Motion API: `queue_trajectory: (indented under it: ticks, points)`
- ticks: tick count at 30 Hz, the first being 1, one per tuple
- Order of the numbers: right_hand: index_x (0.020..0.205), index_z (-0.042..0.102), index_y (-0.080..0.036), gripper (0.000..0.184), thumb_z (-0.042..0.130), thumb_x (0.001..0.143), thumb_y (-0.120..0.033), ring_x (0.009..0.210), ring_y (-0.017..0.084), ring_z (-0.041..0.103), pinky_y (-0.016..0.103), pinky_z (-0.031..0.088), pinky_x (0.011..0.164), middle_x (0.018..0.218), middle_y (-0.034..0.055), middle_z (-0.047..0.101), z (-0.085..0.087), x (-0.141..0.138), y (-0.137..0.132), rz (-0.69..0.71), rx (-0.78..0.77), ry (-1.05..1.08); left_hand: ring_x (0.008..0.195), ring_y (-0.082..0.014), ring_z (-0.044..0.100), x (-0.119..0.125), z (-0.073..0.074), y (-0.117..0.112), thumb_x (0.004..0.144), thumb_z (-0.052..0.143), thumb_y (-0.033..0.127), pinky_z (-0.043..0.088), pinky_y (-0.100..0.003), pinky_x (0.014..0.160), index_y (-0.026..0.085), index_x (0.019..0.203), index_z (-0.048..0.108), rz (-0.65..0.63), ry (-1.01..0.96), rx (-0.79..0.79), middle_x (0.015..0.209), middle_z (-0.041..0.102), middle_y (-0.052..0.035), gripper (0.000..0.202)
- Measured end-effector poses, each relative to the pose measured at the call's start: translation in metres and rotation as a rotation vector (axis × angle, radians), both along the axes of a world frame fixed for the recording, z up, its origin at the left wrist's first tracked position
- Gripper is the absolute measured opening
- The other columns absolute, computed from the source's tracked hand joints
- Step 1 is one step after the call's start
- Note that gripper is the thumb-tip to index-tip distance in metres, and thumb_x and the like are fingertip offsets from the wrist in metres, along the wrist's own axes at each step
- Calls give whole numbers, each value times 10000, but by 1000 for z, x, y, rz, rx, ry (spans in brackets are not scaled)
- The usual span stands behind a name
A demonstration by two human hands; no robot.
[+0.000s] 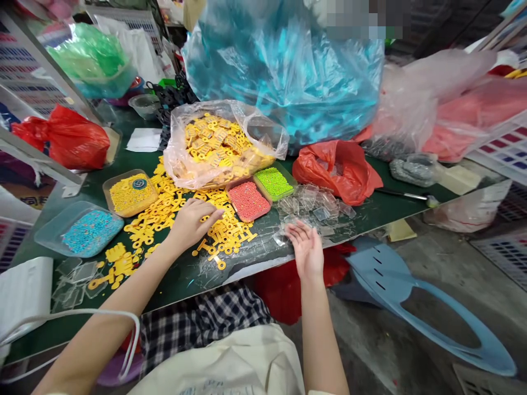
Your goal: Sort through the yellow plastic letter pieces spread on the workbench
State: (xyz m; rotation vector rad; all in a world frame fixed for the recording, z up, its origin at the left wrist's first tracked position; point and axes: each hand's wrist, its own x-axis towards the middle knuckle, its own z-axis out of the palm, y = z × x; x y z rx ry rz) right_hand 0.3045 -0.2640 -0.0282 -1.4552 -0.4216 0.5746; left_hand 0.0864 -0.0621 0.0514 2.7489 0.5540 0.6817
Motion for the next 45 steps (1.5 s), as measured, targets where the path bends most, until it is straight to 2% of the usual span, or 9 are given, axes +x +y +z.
queue_trajectory:
  ticks: [5, 8, 12, 17, 25, 30, 37, 41, 45]
  points:
    - [988, 678, -191, 610, 607, 714, -732, 1081, 336, 508, 581, 331, 1035, 1072, 154, 630, -8, 2, -7, -22, -345, -676, 741, -185, 620, -57, -8, -6, 1004, 381, 462, 407, -335, 760, 185, 771, 669, 102, -110, -155, 768, 713, -41, 462]
    - [1097, 651, -163, 723, 468, 786, -790, 1033, 332, 488, 543, 385, 961, 1079, 170, 592, -14, -7, -12, 2, -540, -1069, 756, -191, 636, -83, -18, -6, 985, 399, 466, 429, -334, 759, 198, 784, 693, 158, -108, -233, 761, 716, -37, 446]
    - [1134, 649, -210, 583, 420, 891, -687, 1017, 298, 486, 473, 411, 912, 1111, 137, 569, -19, -16, -15, 16, -610, -1243, 782, -199, 647, -101, -27, -6, 968, 419, 460, 453, -338, 773, 203, 792, 713, 203, -88, -300, 776, 727, -38, 429]
    - [1095, 712, -245, 534, 411, 915, -647, 1028, 301, 460, 501, 389, 919, 1175, 147, 532, -17, -14, -8, 4, -614, -1316, 823, -204, 649, -103, -29, -9, 969, 416, 448, 469, -346, 793, 206, 821, 724, 161, -84, -319, 838, 735, -52, 419]
    - [826, 744, -248, 437, 509, 884, -612, 935, 277, 487, 516, 357, 964, 946, 104, 684, 6, -23, 7, -6, -345, -955, 853, -214, 651, -100, -22, -1, 980, 391, 463, 465, -372, 827, 202, 815, 717, 146, -102, -308, 861, 733, -66, 449]
    - [792, 722, -216, 423, 568, 847, -606, 737, 212, 579, 386, 482, 729, 788, 73, 706, 32, -60, 33, 8, -168, -539, 867, -212, 651, -94, -14, -3, 984, 398, 484, 490, -364, 847, 201, 851, 710, 109, -154, -385, 882, 730, -69, 441]
    - [733, 653, -191, 442, 734, 676, -622, 580, 169, 612, 284, 480, 548, 646, 46, 687, 53, -120, 77, 207, 66, 39, 976, -196, 627, -85, -1, -31, 926, 561, 445, 502, -371, 941, 227, 1357, 497, 17, -189, -654, 1197, 658, -88, 487]
    - [760, 614, -202, 415, 698, 731, -608, 598, 153, 607, 290, 512, 601, 709, 40, 691, 56, -151, 88, 321, 88, 124, 918, -183, 655, -76, -7, -42, 869, 632, 473, 535, -333, 881, 203, 1219, 571, 135, -366, -894, 1008, 702, -67, 446]
    - [725, 602, -212, 349, 701, 754, -545, 729, 159, 614, 288, 519, 683, 777, 34, 666, 60, -161, 89, 479, 90, 47, 865, -193, 679, -76, -13, -36, 793, 696, 524, 565, -329, 833, 170, 984, 665, 214, -479, -990, 950, 723, -74, 403]
